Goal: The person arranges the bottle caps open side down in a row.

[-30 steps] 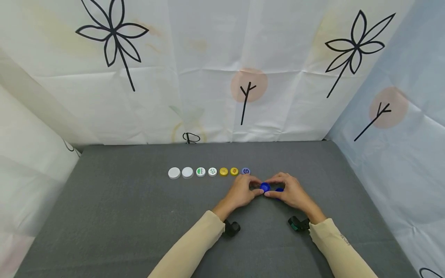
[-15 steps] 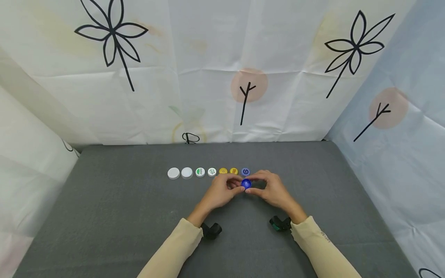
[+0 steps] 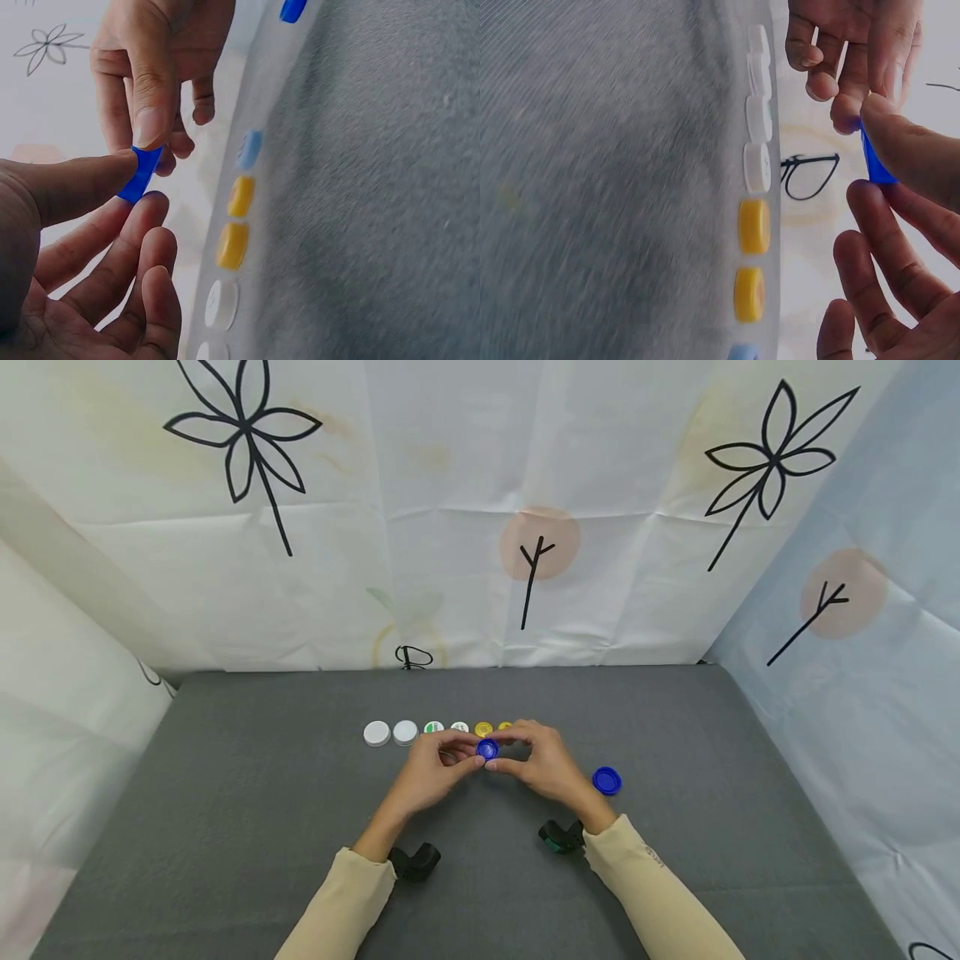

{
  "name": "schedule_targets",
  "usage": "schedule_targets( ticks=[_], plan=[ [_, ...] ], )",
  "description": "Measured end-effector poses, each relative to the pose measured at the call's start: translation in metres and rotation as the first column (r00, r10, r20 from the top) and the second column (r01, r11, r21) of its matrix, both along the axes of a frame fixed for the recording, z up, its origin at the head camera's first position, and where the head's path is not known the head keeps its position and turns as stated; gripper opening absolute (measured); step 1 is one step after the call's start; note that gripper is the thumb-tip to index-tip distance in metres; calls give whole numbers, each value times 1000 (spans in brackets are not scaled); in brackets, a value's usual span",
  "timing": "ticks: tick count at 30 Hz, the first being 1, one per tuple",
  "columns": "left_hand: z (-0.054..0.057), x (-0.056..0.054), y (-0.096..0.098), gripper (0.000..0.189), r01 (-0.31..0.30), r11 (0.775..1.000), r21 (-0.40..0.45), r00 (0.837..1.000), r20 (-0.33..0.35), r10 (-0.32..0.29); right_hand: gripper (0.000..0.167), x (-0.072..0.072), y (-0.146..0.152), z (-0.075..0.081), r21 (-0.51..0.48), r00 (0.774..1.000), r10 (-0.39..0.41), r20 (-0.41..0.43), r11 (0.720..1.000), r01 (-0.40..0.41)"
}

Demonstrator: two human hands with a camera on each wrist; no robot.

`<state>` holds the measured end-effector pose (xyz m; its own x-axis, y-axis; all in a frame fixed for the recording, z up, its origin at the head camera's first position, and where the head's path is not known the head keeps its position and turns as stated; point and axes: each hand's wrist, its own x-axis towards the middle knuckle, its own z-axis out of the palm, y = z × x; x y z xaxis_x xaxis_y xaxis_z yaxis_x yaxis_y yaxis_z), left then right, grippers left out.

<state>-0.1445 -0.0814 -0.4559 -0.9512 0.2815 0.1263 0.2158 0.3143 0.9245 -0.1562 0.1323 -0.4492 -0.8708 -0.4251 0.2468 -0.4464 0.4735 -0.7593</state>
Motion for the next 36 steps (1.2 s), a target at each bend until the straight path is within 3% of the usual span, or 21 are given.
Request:
schedule_targets(
  ticks=[8, 19, 28, 36],
  plan=[
    [4, -1, -11, 23, -5, 999, 34, 1000, 3, 5, 37, -3, -11, 1, -54, 1000, -3, -11, 999, 2],
    [1, -4, -9, 22, -55, 989, 140, 992, 124, 37, 36, -2, -10, 0, -79, 1000, -1, 17, 997, 3],
    [0, -4, -7, 19, -48, 978, 203, 995, 91, 30, 24, -4, -4, 3, -138, 991, 20, 136, 990, -1],
    [1, -5, -4, 17, -53, 976, 209, 996, 82, 37, 22, -4, -4, 5, -208, 990, 15, 139, 978, 14]
  ],
)
